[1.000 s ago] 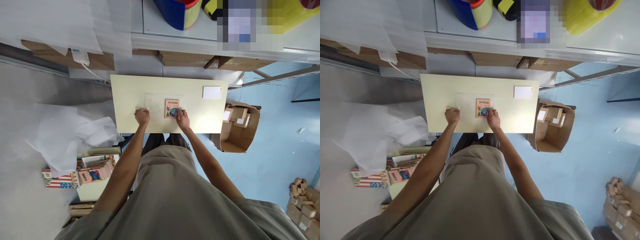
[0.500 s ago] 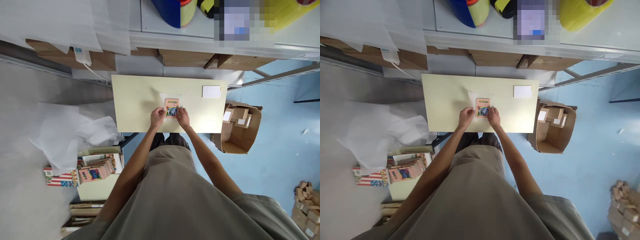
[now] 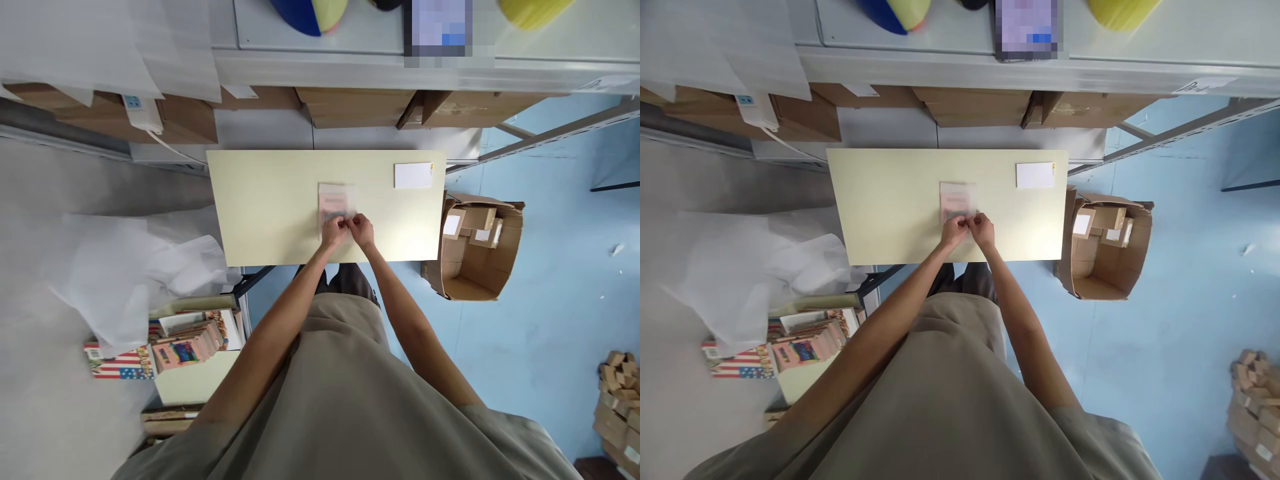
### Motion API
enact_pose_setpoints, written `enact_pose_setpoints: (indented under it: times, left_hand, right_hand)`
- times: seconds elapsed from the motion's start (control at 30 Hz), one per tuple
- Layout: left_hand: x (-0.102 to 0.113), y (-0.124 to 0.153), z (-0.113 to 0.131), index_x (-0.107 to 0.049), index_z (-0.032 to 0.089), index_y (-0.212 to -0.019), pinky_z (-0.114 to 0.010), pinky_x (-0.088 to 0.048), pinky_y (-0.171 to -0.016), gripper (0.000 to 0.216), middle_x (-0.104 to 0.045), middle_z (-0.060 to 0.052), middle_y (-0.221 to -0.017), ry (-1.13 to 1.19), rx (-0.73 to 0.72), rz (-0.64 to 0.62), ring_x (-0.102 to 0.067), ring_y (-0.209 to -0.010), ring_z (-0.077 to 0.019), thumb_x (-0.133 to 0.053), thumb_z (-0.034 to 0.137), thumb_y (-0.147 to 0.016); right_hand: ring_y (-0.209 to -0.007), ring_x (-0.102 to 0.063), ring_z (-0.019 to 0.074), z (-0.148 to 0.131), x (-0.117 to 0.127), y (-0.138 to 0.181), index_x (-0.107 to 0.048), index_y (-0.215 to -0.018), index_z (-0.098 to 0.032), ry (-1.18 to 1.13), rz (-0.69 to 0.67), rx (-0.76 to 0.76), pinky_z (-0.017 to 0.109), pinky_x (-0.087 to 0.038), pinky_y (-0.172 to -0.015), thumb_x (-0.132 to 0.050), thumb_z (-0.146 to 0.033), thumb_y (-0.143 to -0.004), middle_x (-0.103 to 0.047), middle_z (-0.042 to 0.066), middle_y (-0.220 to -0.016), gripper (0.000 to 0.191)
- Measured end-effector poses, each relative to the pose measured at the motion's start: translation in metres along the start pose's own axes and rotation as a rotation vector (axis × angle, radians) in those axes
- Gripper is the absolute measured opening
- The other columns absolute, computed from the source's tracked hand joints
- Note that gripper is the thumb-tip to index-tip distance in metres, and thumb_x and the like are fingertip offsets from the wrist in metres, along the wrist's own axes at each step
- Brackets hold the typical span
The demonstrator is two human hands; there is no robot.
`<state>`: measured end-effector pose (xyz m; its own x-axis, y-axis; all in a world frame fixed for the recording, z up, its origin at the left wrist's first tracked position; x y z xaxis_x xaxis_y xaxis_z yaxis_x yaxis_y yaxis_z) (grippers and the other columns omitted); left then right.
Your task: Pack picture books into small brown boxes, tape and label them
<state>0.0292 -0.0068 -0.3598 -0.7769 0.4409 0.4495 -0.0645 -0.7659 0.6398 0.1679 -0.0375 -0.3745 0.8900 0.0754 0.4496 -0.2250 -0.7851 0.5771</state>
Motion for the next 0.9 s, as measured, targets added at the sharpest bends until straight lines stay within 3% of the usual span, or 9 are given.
enact_pose_setpoints:
  times: [0.13,0.27,0.37,0.53,0.73,0.9]
  left_hand:
    - [0.005,0.005,-0.009,-0.081,0.019,-0.109,-0.037,-0.060,-0.101,0.020,-0.085,-0.009,-0.109,0.023,-0.006,-0.022,-0.080,-0.103,-0.0252,-0.068,0.016,-0.095]
    - [0.051,0.007,-0.024,-0.074,0.019,-0.128,-0.041,-0.054,-0.116,0.032,-0.077,-0.015,-0.136,-0.044,0.010,0.209,-0.075,-0.122,-0.0282,-0.068,0.017,-0.097]
    - [0.072,0.004,-0.037,-0.070,0.020,-0.130,-0.041,-0.054,-0.114,0.034,-0.073,-0.017,-0.138,-0.094,0.073,0.291,-0.073,-0.121,-0.0293,-0.072,0.020,-0.096]
    - [0.068,-0.010,-0.045,-0.069,0.021,-0.124,-0.037,-0.053,-0.108,0.027,-0.080,-0.012,-0.120,-0.064,0.144,0.256,-0.074,-0.117,-0.0260,-0.072,0.023,-0.097]
    - [0.063,-0.018,-0.053,-0.078,0.019,-0.108,-0.035,-0.057,-0.098,0.018,-0.084,-0.012,-0.112,0.005,0.214,0.214,-0.078,-0.108,-0.0269,-0.074,0.031,-0.095]
    - [0.063,-0.017,-0.057,-0.081,0.019,-0.107,-0.033,-0.059,-0.095,0.023,-0.085,-0.010,-0.107,0.081,0.188,0.192,-0.079,-0.103,-0.0251,-0.075,0.034,-0.092]
  right_hand:
    - [-0.097,-0.080,0.0273,0.009,0.001,-0.009,-0.066,-0.091,-0.026,0.078,0.062,-0.091,0.037,-0.061,-0.089,-0.070,-0.040,-0.104,-0.085,0.011,-0.102,0.019]
    - [-0.099,-0.079,0.0311,0.012,0.004,-0.010,-0.063,-0.088,-0.028,0.168,0.104,-0.142,0.045,-0.063,-0.095,-0.070,-0.039,-0.103,-0.083,0.011,-0.100,0.020]
    - [-0.100,-0.078,0.0338,0.009,0.001,-0.006,-0.061,-0.092,-0.028,0.213,0.107,-0.132,0.052,-0.062,-0.097,-0.065,-0.040,-0.106,-0.082,0.012,-0.098,0.019]
    - [-0.103,-0.078,0.0366,0.009,-0.002,-0.003,-0.059,-0.097,-0.028,0.228,0.138,-0.153,0.057,-0.061,-0.100,-0.063,-0.045,-0.108,-0.080,0.012,-0.099,0.021]
    - [-0.105,-0.077,0.0375,0.010,0.015,-0.004,-0.059,-0.106,-0.026,0.259,0.212,-0.183,0.053,-0.060,-0.099,-0.075,-0.051,-0.103,-0.079,0.015,-0.103,0.031]
    - [-0.110,-0.075,0.0303,-0.013,0.015,-0.004,-0.064,-0.110,-0.024,0.299,0.182,0.014,0.044,-0.058,-0.101,-0.059,-0.035,-0.111,-0.077,0.014,-0.121,0.012]
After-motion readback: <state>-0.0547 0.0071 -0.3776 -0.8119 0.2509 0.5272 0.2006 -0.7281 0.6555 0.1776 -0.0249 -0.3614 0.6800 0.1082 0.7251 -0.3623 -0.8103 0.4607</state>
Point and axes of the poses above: each hand's wrist, its own y-axis away from the middle knuckle, its own x-axis out of the back of the hand, z = x × y, the point moved 9 cm from there along -y, towards the middle knuckle
